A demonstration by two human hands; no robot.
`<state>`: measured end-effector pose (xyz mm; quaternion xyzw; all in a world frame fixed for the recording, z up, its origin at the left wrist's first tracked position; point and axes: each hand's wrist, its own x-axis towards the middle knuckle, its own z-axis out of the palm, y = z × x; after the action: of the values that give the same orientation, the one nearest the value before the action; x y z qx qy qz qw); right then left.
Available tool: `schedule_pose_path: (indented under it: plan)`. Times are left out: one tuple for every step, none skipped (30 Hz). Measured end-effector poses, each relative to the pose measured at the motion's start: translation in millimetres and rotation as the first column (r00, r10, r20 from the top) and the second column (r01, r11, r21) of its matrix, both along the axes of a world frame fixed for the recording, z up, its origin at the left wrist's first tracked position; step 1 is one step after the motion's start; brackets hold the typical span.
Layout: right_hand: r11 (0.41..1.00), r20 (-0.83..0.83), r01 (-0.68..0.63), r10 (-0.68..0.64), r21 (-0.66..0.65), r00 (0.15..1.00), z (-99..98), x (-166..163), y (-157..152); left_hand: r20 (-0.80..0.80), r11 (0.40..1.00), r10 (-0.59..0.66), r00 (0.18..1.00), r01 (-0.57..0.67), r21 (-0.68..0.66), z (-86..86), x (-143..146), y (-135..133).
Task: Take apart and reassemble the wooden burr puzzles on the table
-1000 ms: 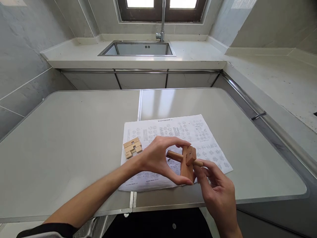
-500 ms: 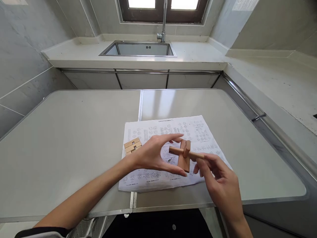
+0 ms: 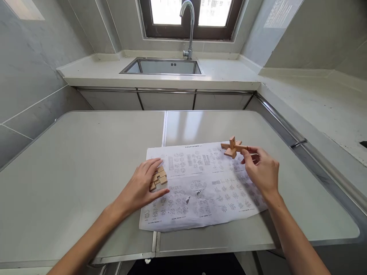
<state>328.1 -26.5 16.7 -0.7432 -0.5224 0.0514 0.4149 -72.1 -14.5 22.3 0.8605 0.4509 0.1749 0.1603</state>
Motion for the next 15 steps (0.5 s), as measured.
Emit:
schedule_pose_path:
  plan:
    - [1.0,0.005,0.006,-0.006,-0.011,1.0,-2.7,4,5,-0.014,1.0,0.015,1.0,-0.015,-0.005,-2.7,-5,-3]
    - [1.0,0.008,0.014,-0.014,-0.021,1.0,-5.4,7,9,-0.023,0.999,0.031,0.999,-0.032,-0.013,-4.6,-10,-5]
    - [0.999,0.011,0.022,-0.022,-0.03,1.0,-7.7,10,13,-0.027,0.999,0.046,0.999,-0.046,-0.022,-5.9,-14,-7]
    - [0.999,0.019,0.028,-0.027,-0.038,0.999,-9.8,13,16,-0.027,0.998,0.06,0.998,-0.06,-0.031,-6.7,-17,-9]
    - [0.998,0.031,0.035,-0.034,-0.045,0.999,-11.5,15,18,-0.023,0.996,0.075,0.997,-0.076,-0.037,-7.1,-19,-10]
    - [0.998,0.044,0.041,-0.039,-0.05,0.998,-12.9,17,20,-0.016,0.995,0.089,0.996,-0.09,-0.041,-7.3,-21,-11]
    - [0.997,0.057,0.046,-0.043,-0.054,0.997,-13.9,19,22,-0.008,0.994,0.101,0.995,-0.102,-0.043,-7.5,-22,-12]
    - [0.997,0.067,0.052,-0.048,-0.057,0.997,-14.6,20,23,0.001,0.993,0.11,0.994,-0.11,-0.041,-7.8,-23,-13]
    - [0.997,0.076,0.057,-0.053,-0.06,0.996,-15.1,21,24,0.011,0.993,0.115,0.993,-0.114,-0.038,-8.1,-24,-13]
    - [0.996,0.084,0.063,-0.058,-0.063,0.995,-15.3,21,25,0.02,0.993,0.117,0.993,-0.117,-0.034,-8.5,-25,-13]
    - [0.995,0.091,0.069,-0.062,-0.068,0.994,-15.4,22,26,0.03,0.993,0.119,0.992,-0.118,-0.028,-9.0,-26,-13]
    - [0.994,0.099,0.074,-0.066,-0.076,0.993,-15.5,22,26,0.039,0.993,0.121,0.992,-0.12,-0.023,-9.4,-26,-13]
    - [0.993,0.106,0.08,-0.071,-0.085,0.992,-15.5,22,27,0.046,0.993,0.121,0.992,-0.12,-0.017,-9.8,-26,-13]
    - [0.992,0.109,0.084,-0.074,-0.093,0.991,-15.5,22,27,0.051,0.993,0.121,0.991,-0.121,-0.013,-10.0,-26,-14]
    - [0.991,0.109,0.085,-0.074,-0.101,0.991,-15.6,22,28,0.054,0.993,0.121,0.991,-0.121,-0.01,-10.0,-26,-14]
